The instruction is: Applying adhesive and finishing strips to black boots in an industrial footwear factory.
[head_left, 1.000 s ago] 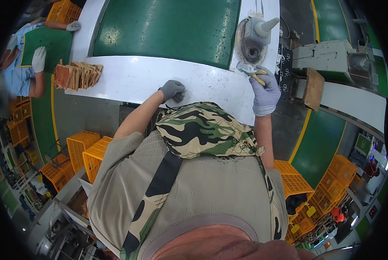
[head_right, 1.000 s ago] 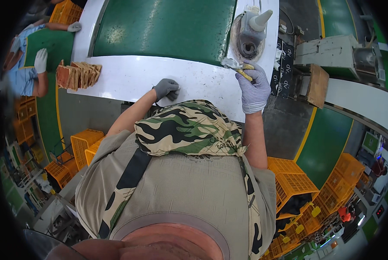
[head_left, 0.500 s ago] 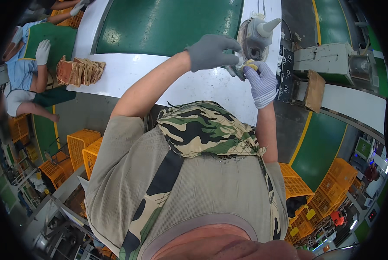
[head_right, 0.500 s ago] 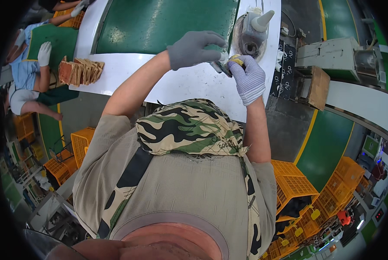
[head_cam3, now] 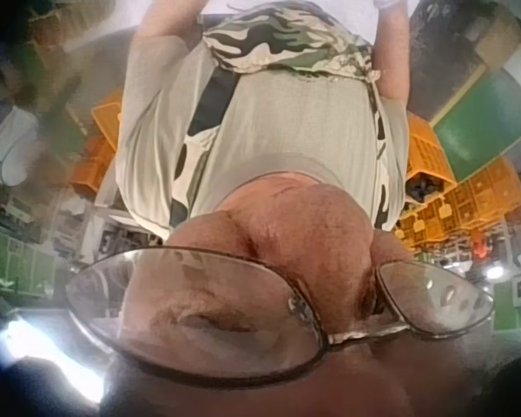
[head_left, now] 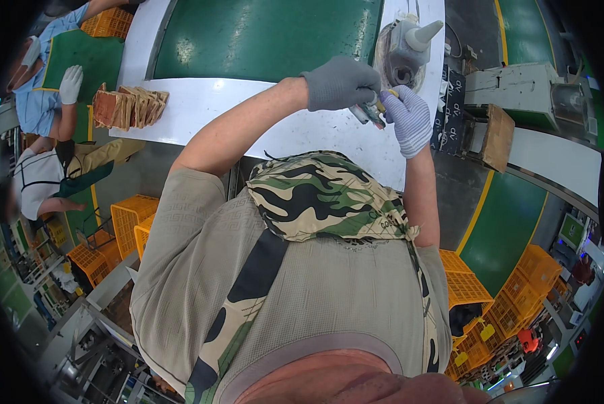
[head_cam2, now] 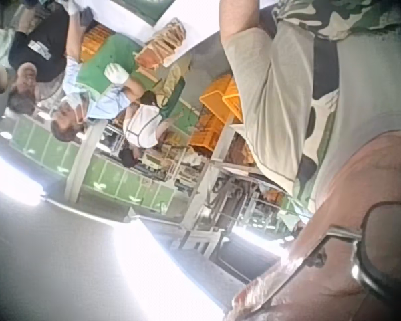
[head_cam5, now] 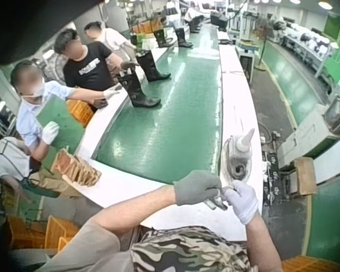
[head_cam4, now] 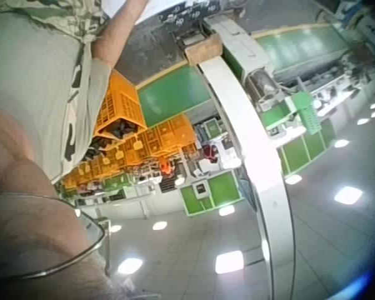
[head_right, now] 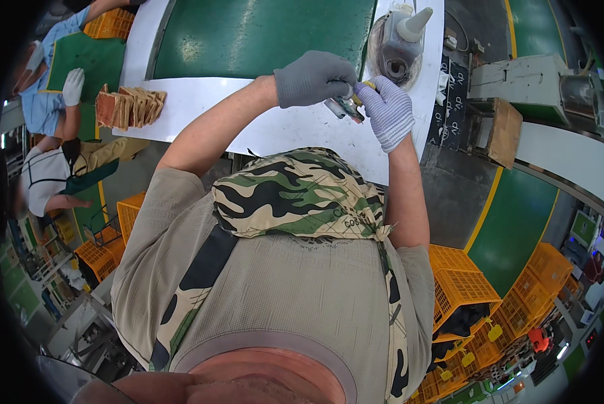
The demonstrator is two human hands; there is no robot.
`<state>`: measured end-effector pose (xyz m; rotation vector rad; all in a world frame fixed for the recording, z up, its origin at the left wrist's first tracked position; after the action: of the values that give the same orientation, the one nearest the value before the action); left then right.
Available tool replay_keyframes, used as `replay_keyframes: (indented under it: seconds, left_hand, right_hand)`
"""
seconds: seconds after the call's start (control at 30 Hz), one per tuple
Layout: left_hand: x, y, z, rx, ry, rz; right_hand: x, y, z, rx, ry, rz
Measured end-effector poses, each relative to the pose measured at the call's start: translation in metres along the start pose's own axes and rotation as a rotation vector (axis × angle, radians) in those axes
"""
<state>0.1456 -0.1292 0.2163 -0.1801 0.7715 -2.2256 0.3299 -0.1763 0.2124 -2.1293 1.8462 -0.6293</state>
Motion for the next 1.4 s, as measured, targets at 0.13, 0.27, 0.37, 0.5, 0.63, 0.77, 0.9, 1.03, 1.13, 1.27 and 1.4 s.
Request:
replay_keyframes:
  seconds: [0.13,0.27,0.37,0.5,0.63,0.77,0.9,1.03,1.13,1.27,1.4]
  left_hand:
    - [0.005,0.006,-0.004,-0.033,0.046,0.063]
    - [0.008,0.009,-0.005,0.055,-0.037,0.108]
    - [0.01,0.013,-0.009,0.093,-0.062,0.161]
    - [0.01,0.017,-0.014,0.145,-0.107,0.191]
    - [0.011,0.02,-0.017,0.139,-0.108,0.203]
    - [0.012,0.025,-0.02,0.164,-0.14,0.221]
    - [0.014,0.028,-0.022,0.162,-0.148,0.254]
    - [0.014,0.029,-0.023,0.167,-0.182,0.237]
    - [0.015,0.031,-0.024,0.198,-0.212,0.233]
    - [0.016,0.034,-0.027,0.185,-0.226,0.225]
    - [0.016,0.037,-0.029,0.158,-0.236,0.227]
  right_hand:
    - [-0.004,0.001,0.001,-0.024,-0.002,-0.018]
    - [-0.006,0.003,-0.005,-0.091,0.033,-0.017]
    - [-0.008,0.004,-0.006,-0.131,0.067,-0.013]
    - [-0.011,0.007,-0.002,-0.138,0.08,-0.014]
    - [-0.013,0.01,0.006,-0.135,0.066,-0.017]
    - [-0.014,0.01,0.008,-0.103,0.032,-0.017]
    - [-0.015,0.012,0.008,-0.098,0.044,-0.033]
    - [-0.015,0.013,0.013,-0.129,0.058,-0.044]
    - [-0.016,0.014,0.017,-0.146,0.057,-0.059]
    - [-0.016,0.016,0.023,-0.116,0.045,-0.076]
    - [-0.018,0.014,0.029,-0.034,0.061,-0.116]
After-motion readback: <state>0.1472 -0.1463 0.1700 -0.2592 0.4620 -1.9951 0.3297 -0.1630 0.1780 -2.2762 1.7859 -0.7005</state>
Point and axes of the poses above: each hand's wrist, its own x-axis away from the middle knuckle, its own y-axis out of the palm, z = x × y, the point moved 2 cm from there along -x, towards the middle knuckle, and after that the axes turned 5 degrees about x, right-handed, at the moved point
